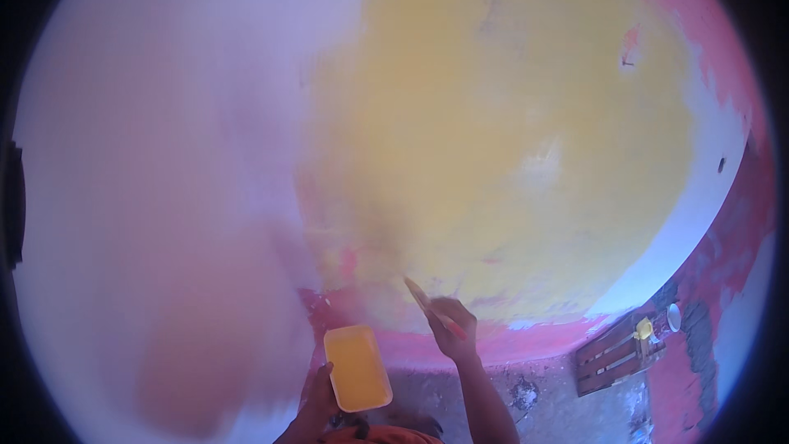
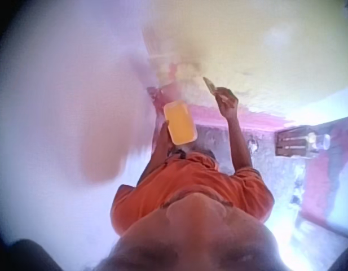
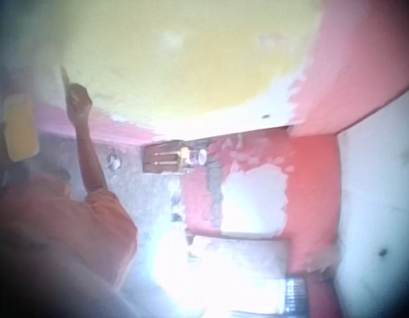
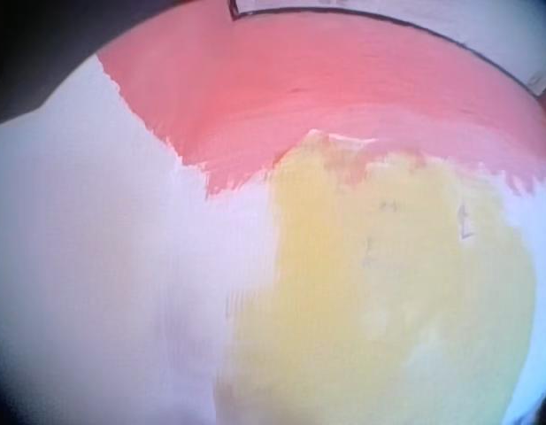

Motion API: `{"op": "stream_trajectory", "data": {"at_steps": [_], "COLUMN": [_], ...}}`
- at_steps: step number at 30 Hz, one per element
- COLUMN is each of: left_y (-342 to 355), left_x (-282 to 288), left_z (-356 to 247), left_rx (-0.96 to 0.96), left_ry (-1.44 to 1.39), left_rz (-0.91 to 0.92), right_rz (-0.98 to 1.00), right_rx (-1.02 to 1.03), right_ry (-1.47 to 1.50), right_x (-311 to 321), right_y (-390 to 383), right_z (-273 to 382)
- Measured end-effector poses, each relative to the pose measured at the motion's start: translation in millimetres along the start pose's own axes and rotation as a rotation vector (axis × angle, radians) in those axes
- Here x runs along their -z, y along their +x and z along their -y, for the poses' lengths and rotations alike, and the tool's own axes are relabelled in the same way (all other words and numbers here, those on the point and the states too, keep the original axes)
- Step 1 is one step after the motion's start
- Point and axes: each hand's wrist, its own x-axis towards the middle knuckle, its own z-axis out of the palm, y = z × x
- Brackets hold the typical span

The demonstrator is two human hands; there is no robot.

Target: The person paints a wall using a brush and a small tray of yellow paint. They dip the brush into the paint and apply it to the wall in vertical and horizontal strokes, working in a corner.

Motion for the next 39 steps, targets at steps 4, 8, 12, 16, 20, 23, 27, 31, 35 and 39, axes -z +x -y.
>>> {"op": "stream_trajectory", "data": {"at_steps": [4,8,12,16,20,23,27,31,35,39], "left_y": [9.7,15.3,26.3,38.2,48.1,47.9,54.5,53.9,52.7,47.3], "left_x": [-44.5,-85.4,-114.3,-143.3,-172.4,-185.8,-213.4,-227.1,-236.1,-236.4], "left_z": [19.6,37.9,68.7,108.4,144.4,161.3,190.0,208.1,218.9,223.6], "left_rx": [0.065,0.104,0.151,0.191,0.223,0.228,0.267,0.276,0.287,0.281], "left_ry": [-0.028,-0.036,-0.033,-0.001,0.041,0.069,0.099,0.127,0.144,0.166], "left_rz": [0.02,0.053,0.076,0.089,0.106,0.087,0.085,0.076,0.08,0.081], "right_rz": [-0.19,-0.407,-1.168,-1.356,-1.389,-1.227,-0.863,-0.291,0.235,0.442], "right_rx": [-0.552,-0.872,-1.283,-1.29,-1.233,-1.22,-1.124,-0.933,-0.757,-0.725], "right_ry": [0.022,0.087,0.37,0.669,0.852,0.9,0.827,0.783,0.137,-0.056], "right_x": [49.4,117.8,161.8,206.4,228.1,232.5,260.3,267.1,259.9,236.4], "right_y": [-96.5,-185.3,-209.9,-243.8,-246.3,-189.4,-116.5,-77.2,-55.9,-66.3], "right_z": [-51.2,-103.1,-118.9,-155.5,-177.1,-148.4,-95.7,-56.6,-34.2,-32.5]}}
